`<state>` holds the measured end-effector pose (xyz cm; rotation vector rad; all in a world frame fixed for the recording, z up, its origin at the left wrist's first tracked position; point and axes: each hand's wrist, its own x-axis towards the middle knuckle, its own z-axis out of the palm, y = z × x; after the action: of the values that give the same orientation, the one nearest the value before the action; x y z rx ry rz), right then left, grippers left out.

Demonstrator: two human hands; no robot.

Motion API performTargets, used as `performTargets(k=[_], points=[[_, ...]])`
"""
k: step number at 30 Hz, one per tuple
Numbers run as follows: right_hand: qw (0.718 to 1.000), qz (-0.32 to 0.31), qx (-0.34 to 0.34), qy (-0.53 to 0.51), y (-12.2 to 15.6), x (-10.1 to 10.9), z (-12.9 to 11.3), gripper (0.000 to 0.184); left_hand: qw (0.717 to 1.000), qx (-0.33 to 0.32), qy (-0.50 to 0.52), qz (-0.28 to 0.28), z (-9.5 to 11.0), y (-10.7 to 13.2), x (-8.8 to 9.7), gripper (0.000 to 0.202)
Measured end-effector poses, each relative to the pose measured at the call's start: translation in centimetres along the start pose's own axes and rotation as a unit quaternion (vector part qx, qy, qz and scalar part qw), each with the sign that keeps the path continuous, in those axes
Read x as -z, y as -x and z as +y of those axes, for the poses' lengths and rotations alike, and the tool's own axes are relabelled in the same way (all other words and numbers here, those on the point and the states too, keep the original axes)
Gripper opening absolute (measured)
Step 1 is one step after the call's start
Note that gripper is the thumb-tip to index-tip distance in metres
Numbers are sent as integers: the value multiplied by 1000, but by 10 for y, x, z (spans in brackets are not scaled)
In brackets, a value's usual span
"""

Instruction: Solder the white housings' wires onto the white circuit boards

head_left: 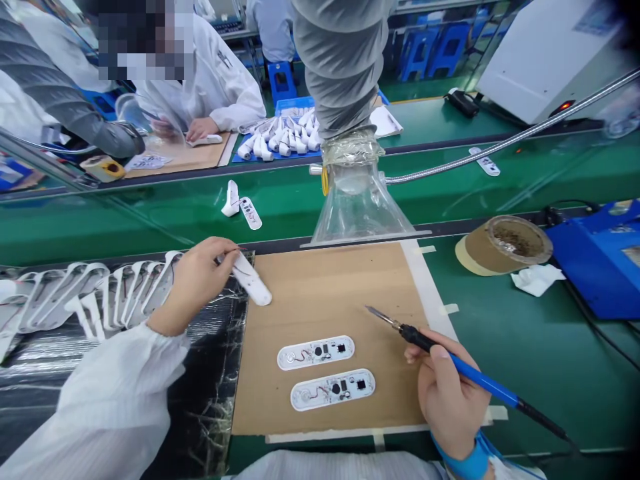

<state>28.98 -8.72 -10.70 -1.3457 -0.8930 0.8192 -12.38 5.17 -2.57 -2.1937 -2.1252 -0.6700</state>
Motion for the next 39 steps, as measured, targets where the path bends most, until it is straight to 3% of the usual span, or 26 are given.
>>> performTargets(k=[3,6,10,18,29,39], points=[[1000,13,0,-18,0,-1,-1,24,998,-46,48,17,35,20,-15,26],[1000,9,-12,-27,1,-1,-2,22,989,-119,87,-22,55,43,-31,25],[999,0,-16,-36,1,0,0,20,975,-199,60,-79,63,63,-39,26],[1000,-4,-3,-18,1,-1,1,20,953,-297,5,-68,79,58,-41,38],[1000,-17,14,-10,0,-1,-2,21,957,-266,19,-118,83,52,-57,32],[999,-22,29,-16,-1,-3,-6,18,957,-226,127,-129,83,55,-64,23]])
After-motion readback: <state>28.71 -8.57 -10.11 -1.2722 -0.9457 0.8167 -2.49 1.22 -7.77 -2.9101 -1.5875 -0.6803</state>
